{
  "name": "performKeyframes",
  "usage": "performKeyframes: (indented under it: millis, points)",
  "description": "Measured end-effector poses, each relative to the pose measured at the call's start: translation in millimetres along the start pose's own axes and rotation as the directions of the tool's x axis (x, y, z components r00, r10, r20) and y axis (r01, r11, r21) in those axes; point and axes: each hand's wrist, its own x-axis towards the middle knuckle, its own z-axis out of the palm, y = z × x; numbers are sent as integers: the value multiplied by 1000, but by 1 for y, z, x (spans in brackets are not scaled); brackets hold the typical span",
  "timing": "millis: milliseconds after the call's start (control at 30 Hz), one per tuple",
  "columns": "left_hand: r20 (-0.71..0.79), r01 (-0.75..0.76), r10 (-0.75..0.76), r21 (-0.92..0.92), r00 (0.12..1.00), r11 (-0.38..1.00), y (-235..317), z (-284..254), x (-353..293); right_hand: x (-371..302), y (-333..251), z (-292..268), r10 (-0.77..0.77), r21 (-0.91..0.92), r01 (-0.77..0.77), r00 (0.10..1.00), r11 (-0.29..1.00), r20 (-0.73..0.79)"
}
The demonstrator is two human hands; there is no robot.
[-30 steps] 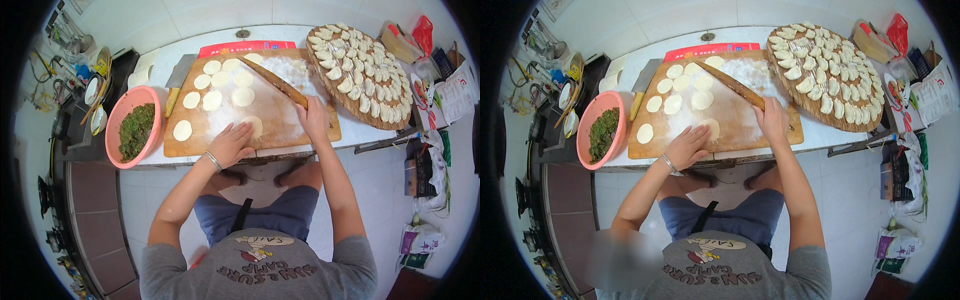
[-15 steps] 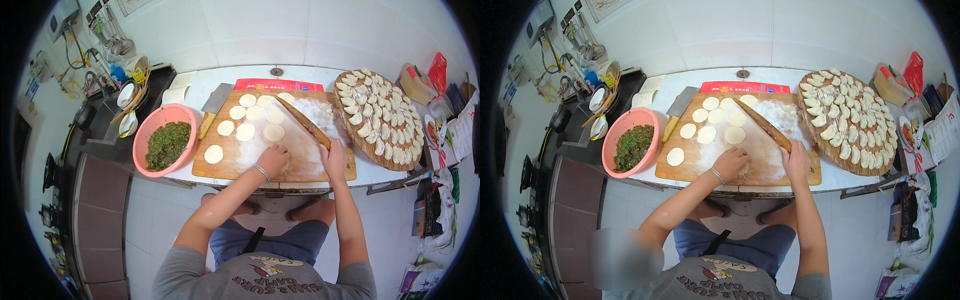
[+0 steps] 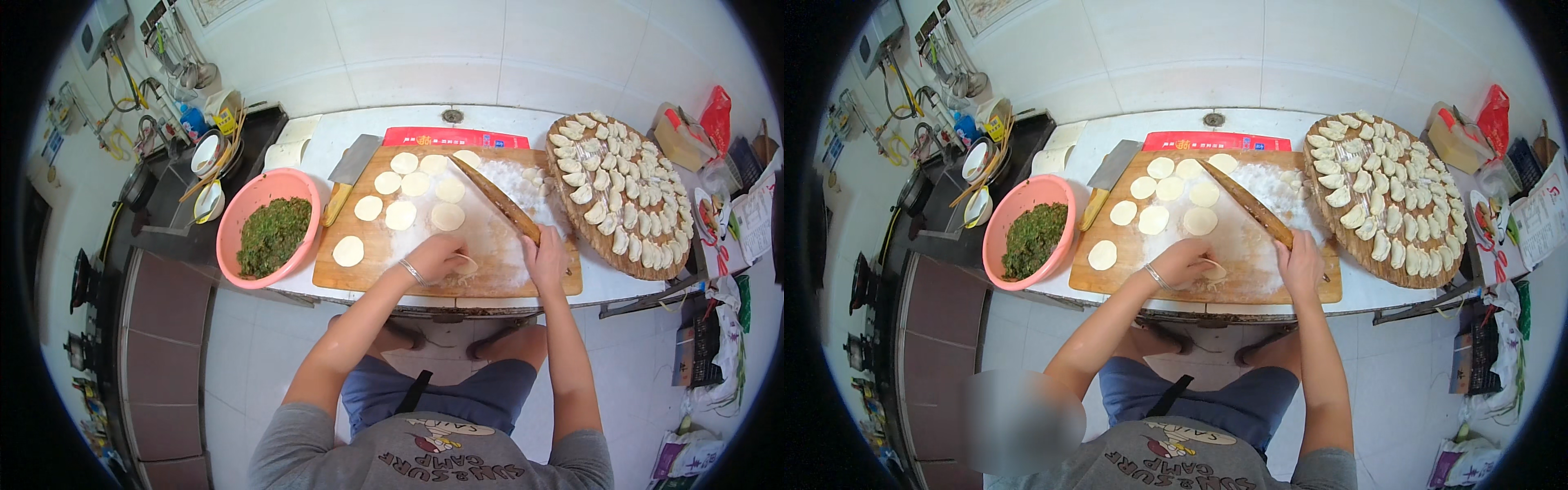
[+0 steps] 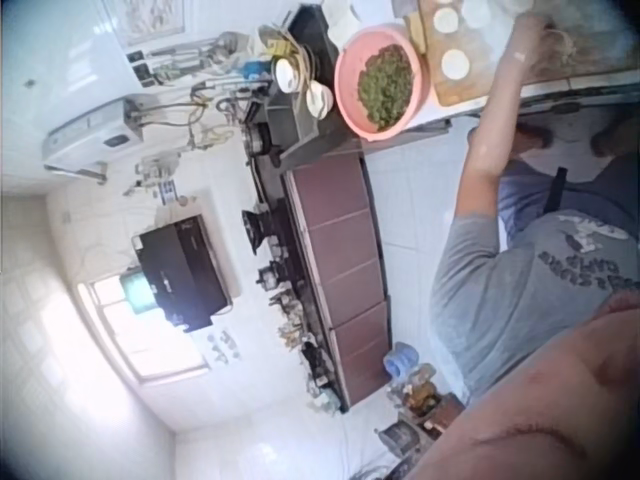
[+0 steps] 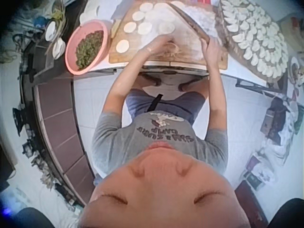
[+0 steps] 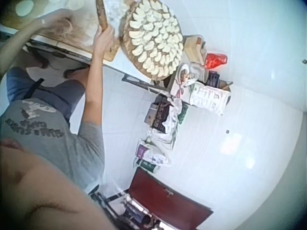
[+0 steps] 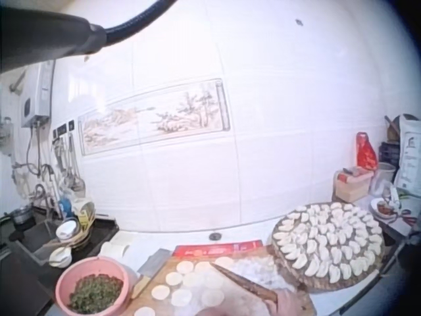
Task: The person uses a wooden rolling pin to flatten small balls of dough into thin, round circles on a floured wooden board. They repeatedly roll, flip, and adjust the dough pieces, placing the finished wrappers in a neat row on the board. A bowl of green filling and a tray of already folded dumplings are visible nearby.
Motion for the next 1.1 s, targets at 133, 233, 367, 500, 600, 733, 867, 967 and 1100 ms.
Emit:
performKeyframes:
  millis: [133,233,367,500,600,733,867,967,1100]
  points:
    - [-124,188,-221,-234,967,954,16,-17,-22,-2,3,1,20,4,-20,1000,1000,13]
    - [-190,309,-376,-307,907,900,5,-29,-43,0,1,2,-19,38,19,1000,999,-3]
    - [-226,423,-503,-321,834,847,-53,-28,-66,-4,6,3,-16,22,16,1000,1000,-8]
    - [-272,523,-598,-304,754,796,-56,-43,-76,0,3,-1,-29,28,28,1000,999,11]
    - [-315,535,-569,-194,760,822,-59,-49,-78,1,2,0,-28,33,27,999,999,24]
    - [-439,556,-510,-29,739,831,-46,-55,-78,0,0,-2,-23,12,23,1000,1000,-1]
    - [-457,451,-297,276,839,849,-31,-49,-90,2,-3,-3,-25,31,25,1000,999,-7]
    - [-395,401,-235,415,888,817,-29,-28,-97,2,-3,-1,-32,27,33,999,999,-12]
    - [-334,451,-308,558,891,697,-20,-13,-99,1,2,0,-30,32,31,999,999,-9]
